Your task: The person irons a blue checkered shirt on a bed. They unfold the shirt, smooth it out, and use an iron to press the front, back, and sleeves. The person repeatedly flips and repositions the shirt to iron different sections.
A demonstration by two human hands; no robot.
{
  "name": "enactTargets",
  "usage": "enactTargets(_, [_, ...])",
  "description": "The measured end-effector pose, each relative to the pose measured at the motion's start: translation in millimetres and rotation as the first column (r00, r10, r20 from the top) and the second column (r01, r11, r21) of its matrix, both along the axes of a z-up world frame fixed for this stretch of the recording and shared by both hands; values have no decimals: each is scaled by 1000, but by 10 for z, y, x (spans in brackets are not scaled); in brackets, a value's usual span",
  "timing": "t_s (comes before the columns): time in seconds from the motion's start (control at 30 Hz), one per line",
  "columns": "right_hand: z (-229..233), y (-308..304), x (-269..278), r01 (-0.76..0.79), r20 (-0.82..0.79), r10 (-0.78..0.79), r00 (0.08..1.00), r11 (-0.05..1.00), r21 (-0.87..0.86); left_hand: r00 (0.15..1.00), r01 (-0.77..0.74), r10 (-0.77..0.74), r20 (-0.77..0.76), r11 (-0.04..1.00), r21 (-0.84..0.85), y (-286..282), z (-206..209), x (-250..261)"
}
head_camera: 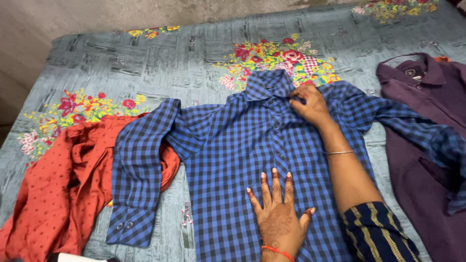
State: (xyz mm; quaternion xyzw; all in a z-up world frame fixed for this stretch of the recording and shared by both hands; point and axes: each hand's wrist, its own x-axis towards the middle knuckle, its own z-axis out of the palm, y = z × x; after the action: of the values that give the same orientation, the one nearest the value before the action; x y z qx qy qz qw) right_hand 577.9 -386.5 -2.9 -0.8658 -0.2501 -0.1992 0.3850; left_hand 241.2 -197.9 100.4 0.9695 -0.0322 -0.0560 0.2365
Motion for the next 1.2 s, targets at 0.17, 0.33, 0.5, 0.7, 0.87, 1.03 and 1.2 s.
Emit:
enactTargets(0.17, [-17, 52, 456, 385, -545, -23, 838, 734, 560, 1000, -19, 19, 25, 999, 33, -33, -51, 28])
enactTargets(0.33, [130, 248, 405, 340, -136, -376, 917, 912, -230, 1000, -14, 15, -19, 998, 55, -58, -130, 56])
enactTargets(0.5, [191, 248, 646, 113, -68, -139, 988, 950, -291, 994, 8, -3, -112, 999, 45, -56, -130, 68])
enactTargets(0.7, [98, 321, 1034, 343, -94, -357, 929, 929, -134, 995, 24, -24, -101, 1000, 4, -54, -182, 71])
enactTargets(0.87, [359, 763, 583, 395, 461, -303, 834, 911, -118, 997, -6, 6, -78, 1000, 3, -73, -214, 73])
enactTargets(1.03, [669, 1815, 127, -85, 163, 128, 978, 964, -250, 1000, -15, 16, 4, 1000, -15, -38, -165, 40])
enactTargets(1.2, [525, 2797, -147, -195, -181, 104, 978, 761, -619, 996, 24, -28, -79, 999, -47, 30, -75, 61])
